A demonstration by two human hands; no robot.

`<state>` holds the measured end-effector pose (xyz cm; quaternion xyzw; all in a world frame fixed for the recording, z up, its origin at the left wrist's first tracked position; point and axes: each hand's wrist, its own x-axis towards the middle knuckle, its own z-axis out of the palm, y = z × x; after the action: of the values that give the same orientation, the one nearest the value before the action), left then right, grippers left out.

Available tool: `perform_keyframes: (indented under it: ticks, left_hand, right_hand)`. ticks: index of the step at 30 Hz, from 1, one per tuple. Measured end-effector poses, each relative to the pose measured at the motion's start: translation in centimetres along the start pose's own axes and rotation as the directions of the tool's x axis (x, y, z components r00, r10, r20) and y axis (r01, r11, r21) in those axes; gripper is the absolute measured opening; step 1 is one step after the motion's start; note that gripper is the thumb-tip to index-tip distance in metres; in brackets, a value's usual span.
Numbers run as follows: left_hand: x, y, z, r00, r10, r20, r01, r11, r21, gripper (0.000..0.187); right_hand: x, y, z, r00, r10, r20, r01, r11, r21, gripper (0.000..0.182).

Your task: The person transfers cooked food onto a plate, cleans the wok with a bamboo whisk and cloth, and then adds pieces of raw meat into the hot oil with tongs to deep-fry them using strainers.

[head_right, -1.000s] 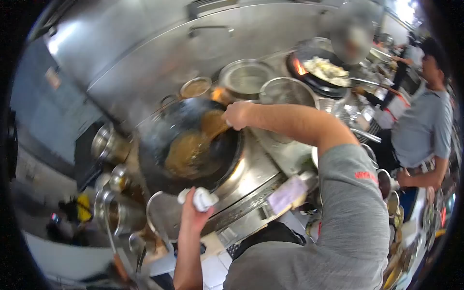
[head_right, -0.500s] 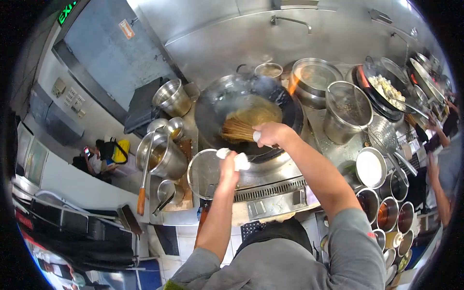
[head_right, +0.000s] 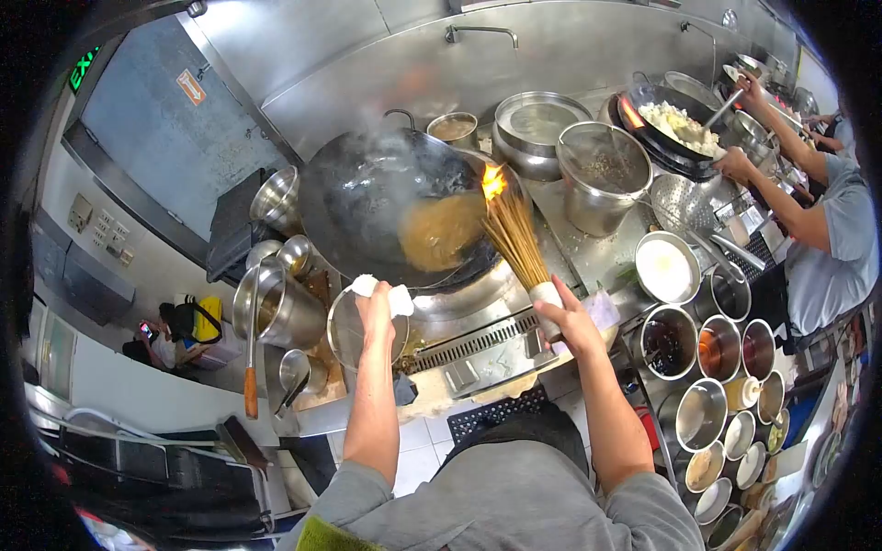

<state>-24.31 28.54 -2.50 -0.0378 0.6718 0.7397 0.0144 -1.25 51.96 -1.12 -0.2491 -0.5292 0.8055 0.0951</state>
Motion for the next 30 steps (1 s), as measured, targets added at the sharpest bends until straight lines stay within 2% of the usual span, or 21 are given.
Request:
perform_keyframes:
  ticks: [3, 7, 10, 13, 15, 17, 19, 20, 22, 23, 24, 25, 27, 29, 30]
  left_hand:
    - [-0.3, -1.0, 0.1, 0.998, 0.065, -0.011, -0.065, 0.998, 0.003, 0.015]
    - [-1.2, -1.5, -0.2, 1.0, -0.008, 0.008, 0.009, 0.997, -0.078, 0.013]
    - [-0.8, -2.3, -0.6, 0.994, 0.109, 0.028, -0.111, 0.99, 0.091, 0.014]
    - [-1.0, -3.0, -0.7, 0.99, 0.139, 0.002, -0.138, 0.981, 0.139, 0.021]
    - [-0.8, -3.9, -1.0, 0.99, 0.141, 0.013, -0.141, 0.981, 0.136, 0.025]
    - [-0.8, -4.8, -1.1, 0.989, 0.142, 0.027, -0.145, 0.98, 0.137, 0.03]
    - [-1.7, -4.9, -0.9, 0.967, 0.255, 0.014, -0.254, 0.953, 0.165, 0.041]
    - [-2.1, -4.9, -0.8, 0.968, 0.252, 0.013, -0.25, 0.954, 0.165, 0.041]
    - [-3.4, -4.4, -0.3, 0.956, 0.286, -0.056, -0.272, 0.945, 0.182, 0.05]
    - [-3.9, -4.3, -0.2, 0.96, 0.274, -0.06, -0.26, 0.949, 0.18, 0.05]
    - [-4.3, -4.3, 0.0, 0.956, 0.288, -0.062, -0.27, 0.941, 0.203, 0.053]
    - [-4.8, -4.1, 0.0, 0.951, 0.301, -0.063, -0.28, 0.933, 0.228, 0.057]
    - [-5.9, -4.3, 0.1, 0.959, 0.276, -0.065, -0.258, 0.945, 0.203, 0.061]
    - [-5.9, -6.3, -0.3, 0.877, 0.478, -0.044, -0.445, 0.844, 0.301, 0.063]
    - [-5.9, -7.2, -0.4, 0.826, 0.563, -0.038, -0.514, 0.779, 0.359, 0.063]
  right_hand:
    - [-1.3, -0.7, -1.3, 0.999, -0.007, -0.045, 0.009, 0.999, 0.037, 0.086]
    - [-1.8, -0.2, -3.9, 0.997, -0.014, -0.073, 0.01, 0.998, -0.057, 0.084]
    - [-2.1, -1.0, -4.6, 0.999, -0.004, -0.043, 0.003, 1.0, -0.012, 0.08]
    - [-2.0, -1.3, -4.9, 0.999, -0.009, -0.045, 0.009, 1.0, -0.015, 0.076]
    - [-1.3, -0.7, -5.0, 0.98, -0.195, -0.029, 0.194, 0.981, -0.028, 0.077]
    - [-0.4, -0.8, -5.3, 0.979, -0.201, 0.005, 0.201, 0.977, -0.069, 0.08]
    - [0.7, -1.7, -5.1, 0.982, -0.182, 0.047, 0.188, 0.943, -0.275, 0.081]
    - [1.0, -2.8, -4.7, 0.998, -0.062, 0.03, 0.068, 0.939, -0.337, 0.08]
    - [4.2, -2.6, -4.4, 0.905, -0.402, 0.138, 0.414, 0.761, -0.5, 0.08]
    - [4.9, -4.5, -3.3, 0.863, -0.464, 0.198, 0.487, 0.664, -0.567, 0.082]
    - [5.2, -7.2, -1.4, 0.816, -0.513, 0.266, 0.552, 0.555, -0.622, 0.083]
    - [5.0, -10.2, 0.8, 0.833, -0.474, 0.284, 0.534, 0.559, -0.634, 0.083]
    - [7.2, -13.1, 3.8, 0.774, -0.544, 0.325, 0.604, 0.48, -0.636, 0.076]
    - [9.0, -14.2, 5.9, 0.745, -0.573, 0.341, 0.641, 0.475, -0.603, 0.073]
    - [10.3, -13.8, 6.4, 0.739, -0.555, 0.382, 0.645, 0.417, -0.641, 0.073]
